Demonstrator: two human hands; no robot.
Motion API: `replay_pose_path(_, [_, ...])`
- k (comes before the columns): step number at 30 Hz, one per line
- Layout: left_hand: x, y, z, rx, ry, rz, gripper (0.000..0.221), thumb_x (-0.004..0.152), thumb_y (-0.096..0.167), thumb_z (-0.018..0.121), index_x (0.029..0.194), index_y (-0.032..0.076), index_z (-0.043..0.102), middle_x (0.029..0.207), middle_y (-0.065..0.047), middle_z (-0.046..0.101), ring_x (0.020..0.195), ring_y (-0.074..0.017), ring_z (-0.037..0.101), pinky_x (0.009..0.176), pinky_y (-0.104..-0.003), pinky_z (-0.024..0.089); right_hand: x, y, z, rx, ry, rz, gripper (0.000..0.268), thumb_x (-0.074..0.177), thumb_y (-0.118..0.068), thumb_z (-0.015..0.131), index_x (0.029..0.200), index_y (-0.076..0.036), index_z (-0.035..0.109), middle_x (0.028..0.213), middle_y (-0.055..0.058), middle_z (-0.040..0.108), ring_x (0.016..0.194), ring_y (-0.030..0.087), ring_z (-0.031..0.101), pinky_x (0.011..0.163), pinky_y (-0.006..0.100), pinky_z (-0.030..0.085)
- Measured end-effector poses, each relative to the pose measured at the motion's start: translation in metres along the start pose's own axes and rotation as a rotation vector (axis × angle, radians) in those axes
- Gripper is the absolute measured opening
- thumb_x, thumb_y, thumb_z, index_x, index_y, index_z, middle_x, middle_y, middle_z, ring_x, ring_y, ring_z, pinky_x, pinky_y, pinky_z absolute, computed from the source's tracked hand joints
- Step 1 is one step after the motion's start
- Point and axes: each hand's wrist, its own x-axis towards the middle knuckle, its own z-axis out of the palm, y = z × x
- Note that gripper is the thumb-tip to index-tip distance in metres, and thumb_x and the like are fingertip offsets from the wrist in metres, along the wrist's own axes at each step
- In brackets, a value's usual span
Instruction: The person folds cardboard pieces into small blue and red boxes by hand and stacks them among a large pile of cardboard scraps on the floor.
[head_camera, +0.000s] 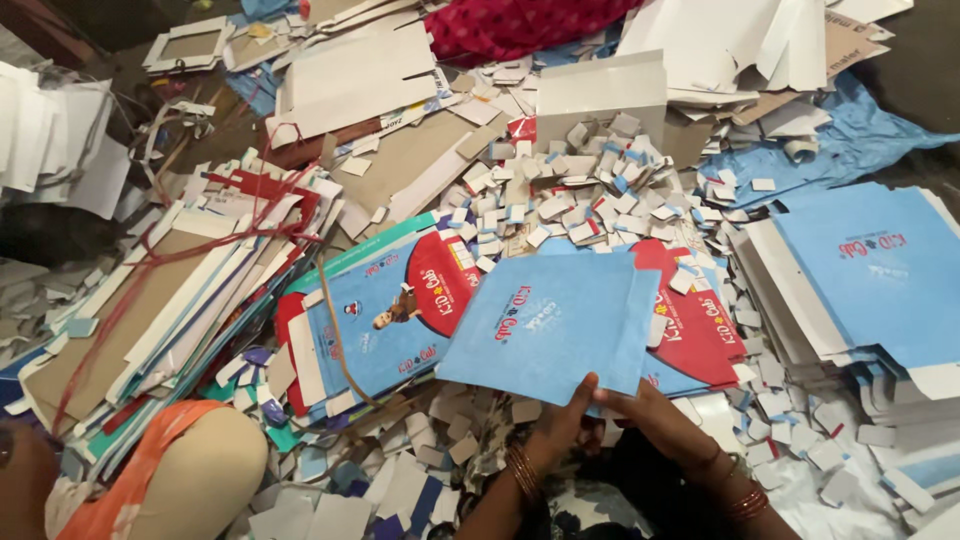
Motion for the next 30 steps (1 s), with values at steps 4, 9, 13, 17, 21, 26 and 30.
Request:
replay_pose_path(4, [-0.008,0.011,-0.001,0.380,0.088,0.196,0.057,0.099,0.061,0.051,0.094,0.006,0.062,0.059,-0.005,0.060,0.051,-0.0187,0.060,0.048,-0.038,0.049,-0.006,-0.008,-0.002,0.062,-0.258,-0.331,0.037,0.092,-0.030,0.066,0.108,0.004,0.065,0.091,0.009,0.073,0.085,0.019,0.069,0.080,0.035,0.056])
replay_pose_path(9, [-0.010,0.005,-0.002,0.555,0.218,0.202,0.061,0.104,0.058,0.045,0.077,0.007,0.066,0.060,-0.002,0.061,0.060,-0.0158,0.062,0.061,-0.033,0.050,0.009,0.008,-0.002,-0.279,-0.091,-0.577,0.027,0.094,-0.024,0.065,0.090,0.001,0.075,0.075,0.006,0.077,0.070,0.016,0.070,0.066,0.031,0.057])
replay_pose_path(13, [-0.005,-0.006,-0.002,0.435,0.303,0.297,0.057,0.102,0.056,0.047,0.079,0.008,0.066,0.061,-0.003,0.064,0.058,-0.0161,0.063,0.059,-0.034,0.051,0.005,0.017,0.010,-0.546,0.233,-0.867,0.015,0.090,-0.019,0.071,0.089,-0.004,0.073,0.069,0.007,0.071,0.056,0.021,0.069,0.053,0.030,0.053])
replay_pose_path(17, [-0.005,-0.018,-0.003,0.408,0.274,0.227,0.065,0.106,0.055,0.047,0.073,0.003,0.067,0.060,-0.004,0.062,0.054,-0.0153,0.061,0.054,-0.031,0.050,-0.004,0.015,0.015,-0.797,0.428,-1.307,0.027,0.082,-0.013,0.080,0.103,0.000,0.069,0.065,0.008,0.063,0.054,0.024,0.063,0.048,0.035,0.048])
replay_pose_path(21, [-0.007,-0.022,0.000,0.126,0.176,0.138,0.057,0.104,0.053,0.051,0.085,0.002,0.067,0.064,-0.004,0.066,0.056,-0.0154,0.063,0.054,-0.030,0.051,-0.009,0.016,0.013,-0.917,0.492,-1.501,0.032,0.085,-0.012,0.079,0.109,0.001,0.063,0.073,0.008,0.064,0.061,0.023,0.064,0.051,0.034,0.048])
replay_pose_path(26, [-0.003,-0.015,-0.011,0.554,0.411,0.453,0.049,0.100,0.048,0.062,0.095,0.000,0.071,0.077,-0.011,0.071,0.068,-0.0210,0.066,0.062,-0.036,0.053,-0.003,0.020,0.015,-0.678,0.383,-1.176,0.013,0.087,-0.014,0.075,0.097,-0.006,0.071,0.071,0.008,0.067,0.059,0.024,0.064,0.051,0.034,0.048])
replay_pose_path(30, [0.004,-0.007,-0.020,0.375,0.215,0.424,0.035,0.093,0.034,0.070,0.100,-0.001,0.071,0.088,-0.011,0.077,0.081,-0.0218,0.072,0.074,-0.038,0.057,0.001,0.016,0.006,-0.520,0.171,-0.660,0.014,0.092,-0.018,0.069,0.086,-0.006,0.071,0.063,0.005,0.073,0.055,0.020,0.071,0.051,0.032,0.052])
